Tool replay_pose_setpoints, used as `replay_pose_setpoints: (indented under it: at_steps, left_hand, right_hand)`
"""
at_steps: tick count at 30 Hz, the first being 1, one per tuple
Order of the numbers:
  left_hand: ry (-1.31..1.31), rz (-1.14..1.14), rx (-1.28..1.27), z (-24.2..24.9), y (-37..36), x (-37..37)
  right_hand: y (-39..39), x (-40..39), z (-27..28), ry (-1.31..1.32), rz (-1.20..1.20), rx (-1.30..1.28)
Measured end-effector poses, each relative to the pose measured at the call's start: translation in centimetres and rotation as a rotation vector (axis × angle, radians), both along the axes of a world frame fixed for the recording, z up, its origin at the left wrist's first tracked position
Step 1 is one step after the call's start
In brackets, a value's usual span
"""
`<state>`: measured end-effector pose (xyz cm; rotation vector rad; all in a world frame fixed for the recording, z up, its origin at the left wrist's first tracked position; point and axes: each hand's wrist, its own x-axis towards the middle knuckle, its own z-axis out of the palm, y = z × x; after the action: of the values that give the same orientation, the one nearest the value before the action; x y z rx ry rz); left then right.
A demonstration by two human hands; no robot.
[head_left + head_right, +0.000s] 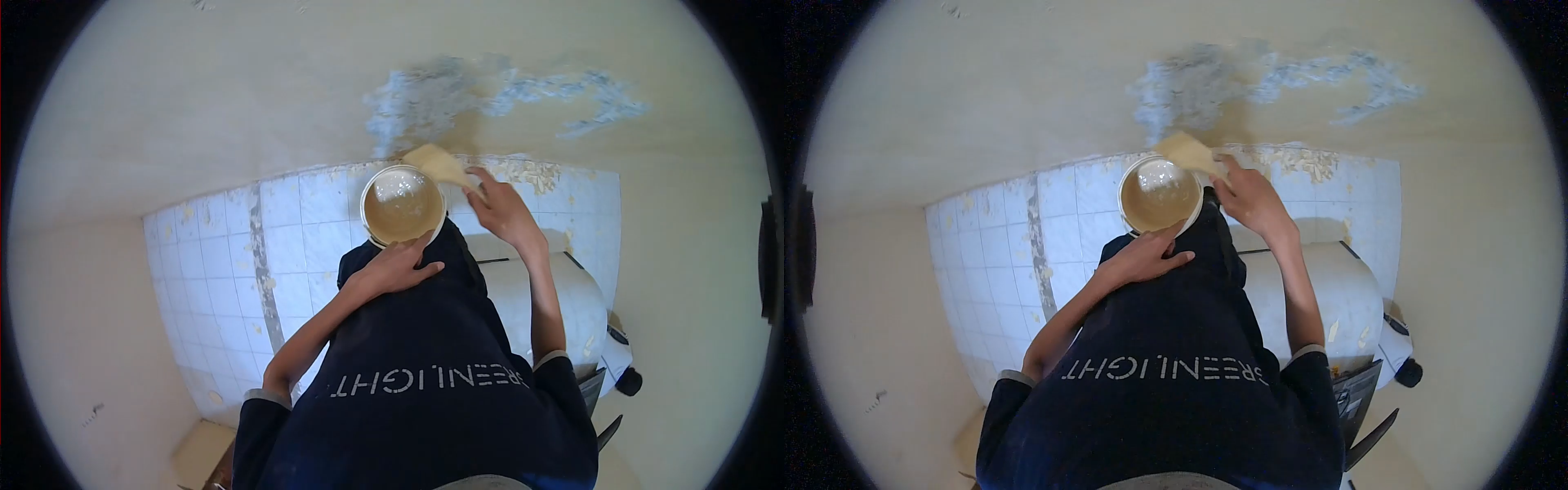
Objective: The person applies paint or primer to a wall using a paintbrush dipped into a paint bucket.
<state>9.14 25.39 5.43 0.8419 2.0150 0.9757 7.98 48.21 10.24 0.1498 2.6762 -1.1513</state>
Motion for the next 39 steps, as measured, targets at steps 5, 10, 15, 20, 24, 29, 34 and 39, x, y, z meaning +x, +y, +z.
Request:
replay_pose_setpoints:
  at_steps: [5, 10, 15, 20, 24, 29, 34, 39]
  left_hand:
    - [0.022, 0.023, 0.024, -1.1, 0.5, 0.2]
    - [0.044, -0.048, -0.008, -1.2, 1.1, 0.1]
    - [0.099, -0.056, 0.044, -3.0, 1.3, 0.5]
    - [0.183, -0.057, 0.086, -2.9, 1.1, 0.5]
    - [0.089, -0.09, 0.02, -2.1, 1.3, -0.2]
    - [-0.019, -0.131, -0.053, -2.0, 1.4, -0.5]
    - [-0.02, -0.143, -0.055, -1.2, 1.5, -0.7]
    - [0.082, -0.128, 0.021, -2.5, 1.4, 0.0]
  right_hand:
    - [-2.2, -3.1, -6.6, -0.037, 0.507, 0.297]
    - [-4.4, -4.9, -13.5, 0.123, 0.857, 0.44]
    - [-7.0, -5.2, -16.7, 0.058, 0.788, 0.534]
    - [-8.0, -5.4, -18.0, 0.048, 0.711, 0.542]
    - [-8.0, -6.0, -19.6, 0.037, 0.722, 0.538]
    - [-7.9, -5.9, -19.1, -0.001, 0.686, 0.519]
    - [-7.3, -5.4, -19.9, -0.008, 0.667, 0.519]
    - [-6.3, -5.1, -17.0, -0.075, 0.59, 0.452]
